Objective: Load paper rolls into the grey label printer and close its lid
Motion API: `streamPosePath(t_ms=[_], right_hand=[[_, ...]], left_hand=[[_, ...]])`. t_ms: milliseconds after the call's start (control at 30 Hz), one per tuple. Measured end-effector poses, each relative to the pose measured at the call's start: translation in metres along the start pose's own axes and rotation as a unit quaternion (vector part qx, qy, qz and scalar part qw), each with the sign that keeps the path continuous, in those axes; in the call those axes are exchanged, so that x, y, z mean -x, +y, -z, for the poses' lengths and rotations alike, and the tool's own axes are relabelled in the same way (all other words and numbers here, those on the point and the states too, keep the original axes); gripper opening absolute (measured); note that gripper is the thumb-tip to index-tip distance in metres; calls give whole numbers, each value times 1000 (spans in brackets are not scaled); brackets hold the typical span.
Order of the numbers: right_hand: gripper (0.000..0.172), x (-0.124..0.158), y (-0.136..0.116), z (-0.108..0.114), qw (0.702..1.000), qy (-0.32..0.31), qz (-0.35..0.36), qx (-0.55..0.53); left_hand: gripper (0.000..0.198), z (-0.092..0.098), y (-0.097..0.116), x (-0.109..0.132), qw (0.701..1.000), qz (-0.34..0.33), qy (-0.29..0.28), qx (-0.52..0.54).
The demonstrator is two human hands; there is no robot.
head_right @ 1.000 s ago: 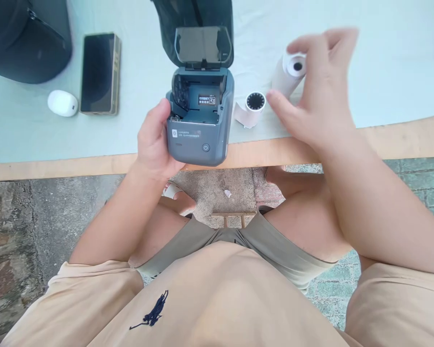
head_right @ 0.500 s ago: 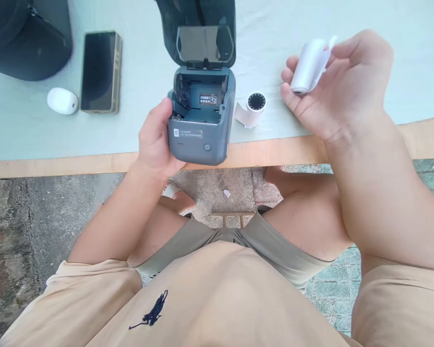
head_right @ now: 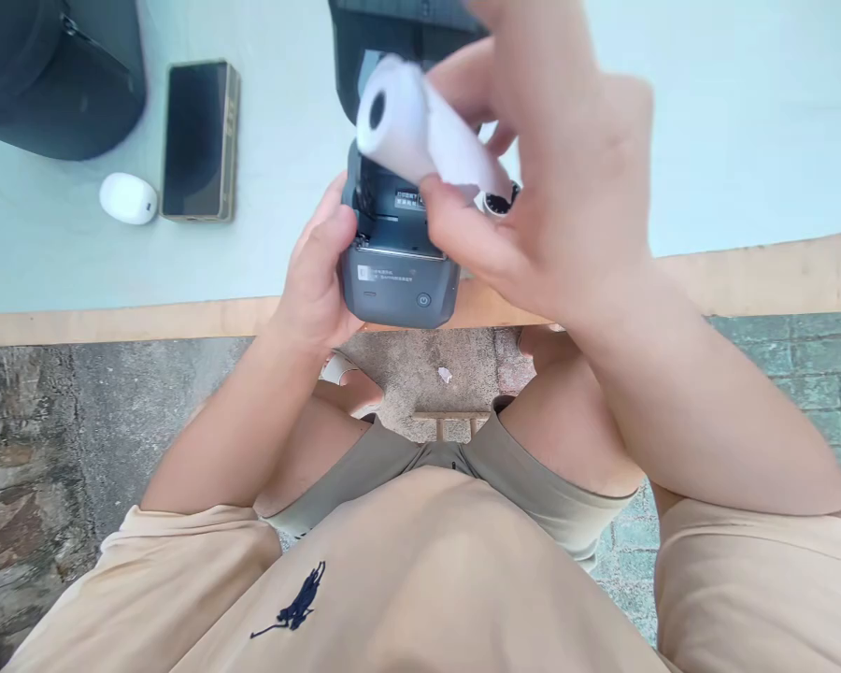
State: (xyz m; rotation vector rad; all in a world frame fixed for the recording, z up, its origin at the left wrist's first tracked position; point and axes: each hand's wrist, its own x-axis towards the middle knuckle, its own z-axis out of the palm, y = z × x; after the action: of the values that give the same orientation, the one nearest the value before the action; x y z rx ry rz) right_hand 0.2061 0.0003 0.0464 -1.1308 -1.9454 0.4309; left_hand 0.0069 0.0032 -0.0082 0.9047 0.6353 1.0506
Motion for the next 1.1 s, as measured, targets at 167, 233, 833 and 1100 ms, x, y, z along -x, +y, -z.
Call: streamPosePath(t_ms=[167, 233, 833, 1100], right_hand=[[51, -7, -12, -11, 990, -43, 64, 117], [45, -7, -11, -12, 988, -35, 78, 127], [7, 10, -5, -32, 956, 17, 248, 158], [26, 14, 0, -23, 975, -10, 123, 187]], left_hand=[[40, -2, 0, 4, 999, 28, 33, -18], [37, -3, 0, 4, 999, 19, 25, -2], [42, -4, 3, 7, 999, 19, 33, -2], [79, 1, 2, 5, 999, 22, 18, -31]])
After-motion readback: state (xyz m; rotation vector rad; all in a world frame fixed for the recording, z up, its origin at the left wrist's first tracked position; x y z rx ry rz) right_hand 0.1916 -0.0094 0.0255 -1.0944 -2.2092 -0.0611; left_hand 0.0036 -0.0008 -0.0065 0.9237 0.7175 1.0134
